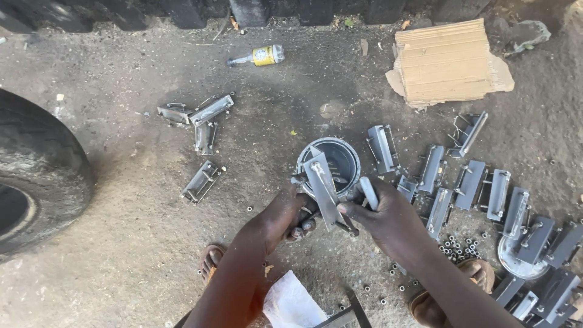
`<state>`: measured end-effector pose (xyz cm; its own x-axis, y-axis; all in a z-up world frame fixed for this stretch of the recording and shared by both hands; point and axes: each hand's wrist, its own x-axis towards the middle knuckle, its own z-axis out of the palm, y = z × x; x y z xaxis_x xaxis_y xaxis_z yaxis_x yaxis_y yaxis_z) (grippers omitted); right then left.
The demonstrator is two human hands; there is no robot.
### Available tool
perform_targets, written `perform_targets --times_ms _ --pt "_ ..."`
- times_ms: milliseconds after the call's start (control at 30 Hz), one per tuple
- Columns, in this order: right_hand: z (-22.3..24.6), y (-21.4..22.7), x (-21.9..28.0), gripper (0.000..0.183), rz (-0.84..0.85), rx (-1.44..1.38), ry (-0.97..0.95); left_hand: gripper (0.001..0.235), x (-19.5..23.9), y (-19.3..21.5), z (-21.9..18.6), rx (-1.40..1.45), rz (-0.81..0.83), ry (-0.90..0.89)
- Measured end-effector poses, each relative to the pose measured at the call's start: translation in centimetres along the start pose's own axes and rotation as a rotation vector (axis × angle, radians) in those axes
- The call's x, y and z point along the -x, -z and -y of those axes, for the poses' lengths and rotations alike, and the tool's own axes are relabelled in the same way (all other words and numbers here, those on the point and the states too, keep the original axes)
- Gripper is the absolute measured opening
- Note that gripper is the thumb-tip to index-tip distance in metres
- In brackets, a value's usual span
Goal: A person is painting several metal brackets and components using a paintbrush and grey paint while working on the floor of a fabrication area.
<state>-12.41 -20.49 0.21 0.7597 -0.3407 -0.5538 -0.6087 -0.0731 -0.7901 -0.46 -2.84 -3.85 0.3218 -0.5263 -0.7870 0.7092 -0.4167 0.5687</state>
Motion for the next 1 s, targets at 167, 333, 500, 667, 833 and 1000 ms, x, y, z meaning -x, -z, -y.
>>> perform_targets --times_ms 167,333,500,667,833,1000 --pt "1.7 0.3 1.1 0.024 0.002 0.108 -0.02 0.032 -0.6 1.0 0.6 -0.039 -0.014 0.037" --pt "1.5 -0.1 0.6 0.029 0.082 0.15 -0.015 0.036 -0.8 0.5 0.3 -0.045 0.007 0.081" --pt "3.5 -0.1 1.2 0.03 0.119 0.282 -0.007 0.037 -3.5 1.5 3.2 -0.054 0.004 0.1" --pt "2.3 0.2 0.8 0.027 0.162 0.183 -0.064 0.048 -5.1 2.8 4.0 -0.036 0.014 0.087" --pt "3.2 0.5 1.6 0.032 0.14 0.203 -0.055 0.058 -4.8 2.4 3.9 -0.017 -0.002 0.089" --pt "3.3 0.5 1.7 0.034 0.163 0.202 -0.075 0.043 -2.0 0.5 1.3 -0.074 -0.012 0.072"
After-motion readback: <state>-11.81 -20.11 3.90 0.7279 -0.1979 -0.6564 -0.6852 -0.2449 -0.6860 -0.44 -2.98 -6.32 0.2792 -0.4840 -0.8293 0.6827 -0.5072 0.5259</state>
